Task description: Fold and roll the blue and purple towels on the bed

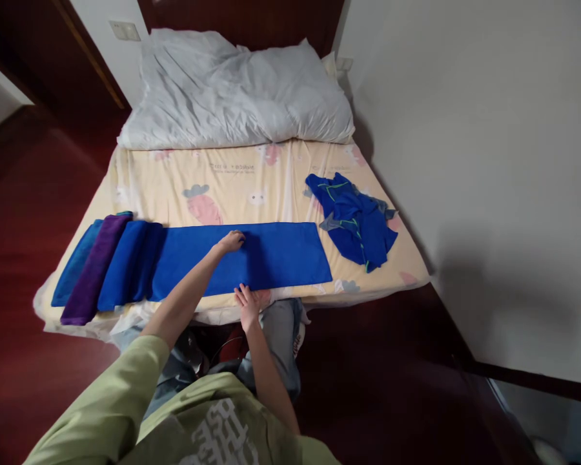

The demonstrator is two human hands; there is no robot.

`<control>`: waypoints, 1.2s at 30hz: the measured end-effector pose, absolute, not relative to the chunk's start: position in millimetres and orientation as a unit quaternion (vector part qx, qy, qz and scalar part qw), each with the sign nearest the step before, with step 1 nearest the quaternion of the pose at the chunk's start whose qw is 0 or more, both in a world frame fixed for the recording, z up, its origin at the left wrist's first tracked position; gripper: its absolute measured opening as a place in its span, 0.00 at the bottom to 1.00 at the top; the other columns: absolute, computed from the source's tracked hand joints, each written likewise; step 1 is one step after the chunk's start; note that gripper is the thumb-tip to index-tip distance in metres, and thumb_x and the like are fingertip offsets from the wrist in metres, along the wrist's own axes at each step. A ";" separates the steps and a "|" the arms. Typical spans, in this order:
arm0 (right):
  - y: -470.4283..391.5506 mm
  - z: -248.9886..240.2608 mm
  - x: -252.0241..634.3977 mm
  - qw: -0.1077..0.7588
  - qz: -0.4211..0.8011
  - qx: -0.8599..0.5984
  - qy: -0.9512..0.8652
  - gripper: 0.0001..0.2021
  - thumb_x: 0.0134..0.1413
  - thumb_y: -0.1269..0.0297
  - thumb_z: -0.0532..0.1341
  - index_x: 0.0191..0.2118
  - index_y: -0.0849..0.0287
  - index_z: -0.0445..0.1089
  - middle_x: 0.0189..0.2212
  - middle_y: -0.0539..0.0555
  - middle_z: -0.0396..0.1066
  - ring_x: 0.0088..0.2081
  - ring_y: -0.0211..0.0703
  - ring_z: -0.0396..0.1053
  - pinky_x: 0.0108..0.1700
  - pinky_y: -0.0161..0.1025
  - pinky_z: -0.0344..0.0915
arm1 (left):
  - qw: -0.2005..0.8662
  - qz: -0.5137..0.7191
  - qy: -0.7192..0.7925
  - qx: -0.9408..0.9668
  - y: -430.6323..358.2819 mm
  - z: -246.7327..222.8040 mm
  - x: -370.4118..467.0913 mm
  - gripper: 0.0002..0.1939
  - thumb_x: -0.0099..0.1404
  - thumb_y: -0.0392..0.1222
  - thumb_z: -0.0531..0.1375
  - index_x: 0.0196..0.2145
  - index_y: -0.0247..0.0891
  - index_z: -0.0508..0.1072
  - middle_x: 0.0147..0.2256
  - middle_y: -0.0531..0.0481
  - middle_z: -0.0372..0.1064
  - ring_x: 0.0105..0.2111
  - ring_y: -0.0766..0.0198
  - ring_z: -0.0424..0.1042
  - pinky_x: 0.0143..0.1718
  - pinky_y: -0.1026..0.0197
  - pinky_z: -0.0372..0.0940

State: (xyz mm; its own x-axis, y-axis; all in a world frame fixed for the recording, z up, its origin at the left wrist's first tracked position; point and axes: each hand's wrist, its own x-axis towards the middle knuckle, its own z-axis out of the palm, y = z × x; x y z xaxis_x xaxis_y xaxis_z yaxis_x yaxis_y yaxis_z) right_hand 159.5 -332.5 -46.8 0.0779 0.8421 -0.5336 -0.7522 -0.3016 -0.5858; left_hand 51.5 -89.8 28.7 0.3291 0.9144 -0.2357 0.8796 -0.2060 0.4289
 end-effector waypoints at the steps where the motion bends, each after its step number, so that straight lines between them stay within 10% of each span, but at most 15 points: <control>1: -332.4 -44.7 158.8 0.583 0.674 -0.452 -0.040 0.18 0.48 0.51 0.74 0.42 0.56 0.76 0.54 0.61 0.80 0.50 0.52 0.82 0.57 0.50 0.75 | 0.251 0.025 0.583 0.772 -79.4 26.3 57.4 0.20 0.65 0.32 0.58 0.53 0.35 0.80 0.59 0.39 0.73 0.60 0.55 0.72 0.66 0.58 0.63; 15: -329.0 -30.1 155.6 0.549 0.663 -0.508 -0.030 0.18 0.44 0.51 0.75 0.39 0.55 0.78 0.52 0.61 0.81 0.57 0.62 0.78 0.58 0.56 0.73 | 0.256 -0.016 0.685 0.682 -4.4 12.4 73.5 0.17 0.69 0.40 0.62 0.53 0.33 0.78 0.54 0.29 0.73 0.57 0.42 0.74 0.57 0.48 0.70; 36: -341.8 -28.0 145.0 0.566 0.624 -0.536 -0.057 0.26 0.36 0.37 0.77 0.31 0.50 0.71 0.41 0.51 0.85 0.49 0.64 0.82 0.63 0.63 0.70 | 0.291 0.155 0.679 0.656 -9.6 20.6 58.4 0.12 0.69 0.36 0.59 0.48 0.34 0.79 0.44 0.38 0.79 0.49 0.53 0.77 0.56 0.56 0.68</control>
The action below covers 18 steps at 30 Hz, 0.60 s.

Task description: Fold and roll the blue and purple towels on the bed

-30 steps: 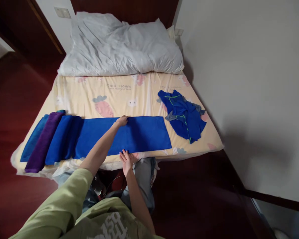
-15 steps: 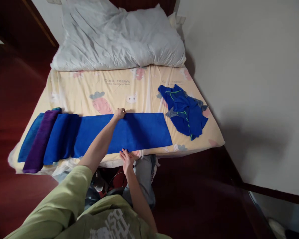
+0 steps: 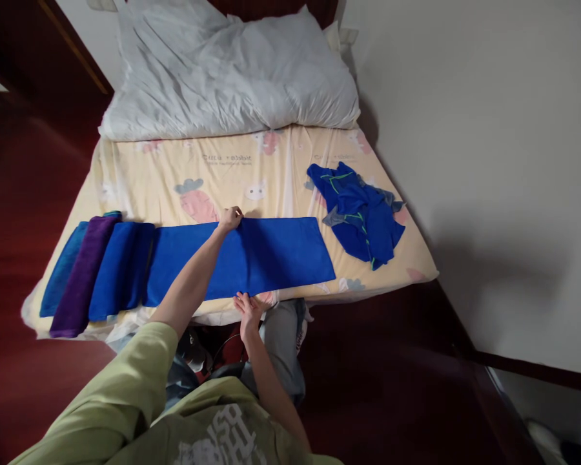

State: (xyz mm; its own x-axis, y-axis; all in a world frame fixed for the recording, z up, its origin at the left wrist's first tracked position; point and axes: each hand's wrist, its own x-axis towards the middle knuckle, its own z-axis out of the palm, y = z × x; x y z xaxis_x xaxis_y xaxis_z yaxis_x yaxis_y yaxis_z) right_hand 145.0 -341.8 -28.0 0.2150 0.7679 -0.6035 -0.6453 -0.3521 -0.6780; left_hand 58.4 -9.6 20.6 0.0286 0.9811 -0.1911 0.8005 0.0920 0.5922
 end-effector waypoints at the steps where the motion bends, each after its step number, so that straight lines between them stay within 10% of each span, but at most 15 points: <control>1: -342.5 -25.6 143.9 0.572 0.617 -0.537 -0.062 0.26 0.36 0.37 0.77 0.30 0.49 0.70 0.40 0.51 0.85 0.50 0.65 0.81 0.63 0.64 0.70 | 0.296 0.164 0.677 0.653 -10.9 25.0 57.7 0.12 0.69 0.36 0.58 0.48 0.34 0.79 0.43 0.38 0.79 0.47 0.54 0.78 0.56 0.57 0.69; 10: -325.8 36.5 180.6 0.593 0.503 -0.593 -0.208 0.23 0.48 0.38 0.70 0.26 0.54 0.69 0.31 0.56 0.82 0.33 0.50 0.80 0.44 0.47 0.77 | 0.374 0.266 0.642 0.614 -30.0 102.2 37.3 0.09 0.69 0.40 0.61 0.44 0.34 0.77 0.37 0.45 0.80 0.32 0.62 0.80 0.41 0.62 0.73; 18: -255.0 159.8 291.2 0.624 0.269 -0.594 -0.431 0.28 0.56 0.35 0.65 0.22 0.56 0.66 0.17 0.43 0.57 0.21 0.35 0.57 0.25 0.33 0.58 | 0.456 0.536 0.456 0.545 -79.2 225.9 -44.3 0.19 0.57 0.47 0.74 0.39 0.33 0.75 0.31 0.49 0.75 0.30 0.65 0.77 0.44 0.57 0.75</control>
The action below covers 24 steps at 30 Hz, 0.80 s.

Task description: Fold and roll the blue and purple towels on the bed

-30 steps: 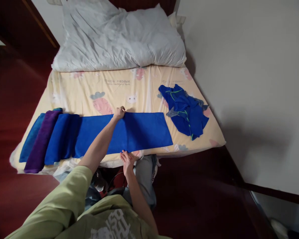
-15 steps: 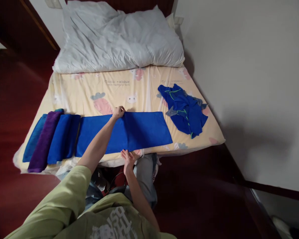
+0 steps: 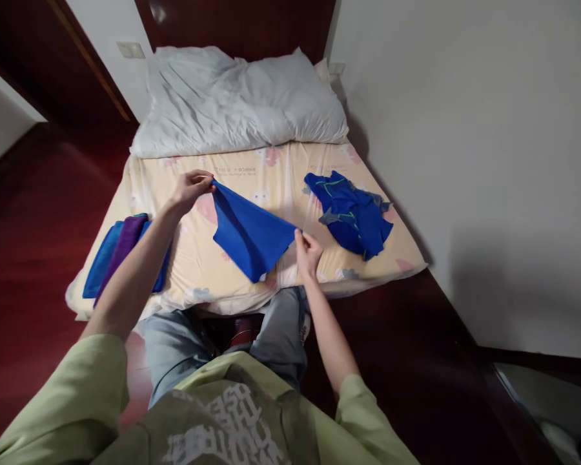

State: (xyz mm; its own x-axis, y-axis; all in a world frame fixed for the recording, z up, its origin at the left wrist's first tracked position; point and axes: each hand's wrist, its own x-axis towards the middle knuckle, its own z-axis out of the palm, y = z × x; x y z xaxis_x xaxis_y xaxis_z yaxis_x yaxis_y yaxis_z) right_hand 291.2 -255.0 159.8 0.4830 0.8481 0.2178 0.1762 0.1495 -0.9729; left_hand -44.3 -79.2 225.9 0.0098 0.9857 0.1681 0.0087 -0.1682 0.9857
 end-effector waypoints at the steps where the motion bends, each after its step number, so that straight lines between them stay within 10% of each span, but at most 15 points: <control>1: -243.2 177.3 299.4 0.633 0.230 -0.584 -0.453 0.28 0.54 0.35 0.66 0.23 0.56 0.67 0.19 0.44 0.60 0.23 0.35 0.59 0.27 0.33 0.61 | 0.441 0.546 0.450 0.551 -89.5 240.3 -52.7 0.20 0.56 0.48 0.74 0.39 0.33 0.76 0.31 0.49 0.75 0.30 0.65 0.77 0.43 0.58 0.75; 10: -185.1 283.5 299.6 0.653 0.218 -0.508 -0.518 0.26 0.56 0.36 0.67 0.29 0.58 0.74 0.19 0.46 0.66 0.22 0.36 0.68 0.24 0.32 0.63 | 0.254 0.591 0.505 0.576 -158.6 318.1 -86.0 0.18 0.59 0.49 0.71 0.41 0.32 0.80 0.38 0.44 0.79 0.39 0.60 0.78 0.35 0.66 0.72; 24: -180.1 312.5 286.9 0.661 0.279 -0.444 -0.537 0.20 0.50 0.48 0.75 0.38 0.59 0.75 0.29 0.51 0.79 0.29 0.37 0.77 0.29 0.31 0.73 | 0.203 0.613 0.512 0.566 -178.7 322.7 -112.0 0.20 0.57 0.48 0.71 0.44 0.33 0.80 0.39 0.44 0.79 0.39 0.59 0.79 0.36 0.65 0.74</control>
